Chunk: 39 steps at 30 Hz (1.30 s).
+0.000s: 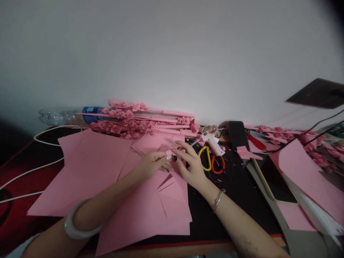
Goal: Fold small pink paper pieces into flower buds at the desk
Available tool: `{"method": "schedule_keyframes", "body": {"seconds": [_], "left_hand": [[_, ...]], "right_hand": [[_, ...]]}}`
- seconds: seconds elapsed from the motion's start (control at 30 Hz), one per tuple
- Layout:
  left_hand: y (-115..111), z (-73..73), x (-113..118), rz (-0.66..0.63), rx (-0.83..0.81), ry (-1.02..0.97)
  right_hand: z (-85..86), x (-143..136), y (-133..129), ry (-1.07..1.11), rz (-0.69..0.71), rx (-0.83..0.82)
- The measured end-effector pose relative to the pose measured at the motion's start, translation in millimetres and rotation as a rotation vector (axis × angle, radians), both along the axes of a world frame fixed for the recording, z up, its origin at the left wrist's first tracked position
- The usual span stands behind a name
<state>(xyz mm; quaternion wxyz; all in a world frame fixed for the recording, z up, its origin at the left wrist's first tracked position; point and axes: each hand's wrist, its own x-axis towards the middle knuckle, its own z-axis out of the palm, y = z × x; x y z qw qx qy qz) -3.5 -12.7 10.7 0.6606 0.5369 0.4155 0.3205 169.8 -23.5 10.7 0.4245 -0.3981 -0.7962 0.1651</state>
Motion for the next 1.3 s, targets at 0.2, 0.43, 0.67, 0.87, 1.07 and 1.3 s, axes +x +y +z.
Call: {"method": "schedule_keyframes", "body": {"seconds": [0.2,0.43,0.67,0.87,1.07,1.3], "left_hand": [[-0.1,-1.7,-0.1,0.010,0.014,0.013],[0.3,0.8,0.7,0.021,-0.015,-0.004],[-0.1,4.0,-0.5,0.058,-0.045,-0.032],[0.8,-4.4,-0.7,0.021,-0.015,-0.027],[-0.1,2.5,0.9,-0.030,-0.010,-0.034],[-0.6,1.7,-2.8,-0.086,0.010,-0.051]], "right_hand": [[4.4,-1.2,-0.4,0.028,0.030,-0.073],[0.7,0.6,0.4,-0.070,0.025,0.037],[0.3,1.3,-0.1,-0.138,0.042,0.096],[4.8,-1.5,-1.1,-0.011,0.028,-0.016],[5.5,-1.9,1.2,0.080,0.055,-0.143],[5.7,-0.7,2.1,0.024,0.095,-0.145]]}}
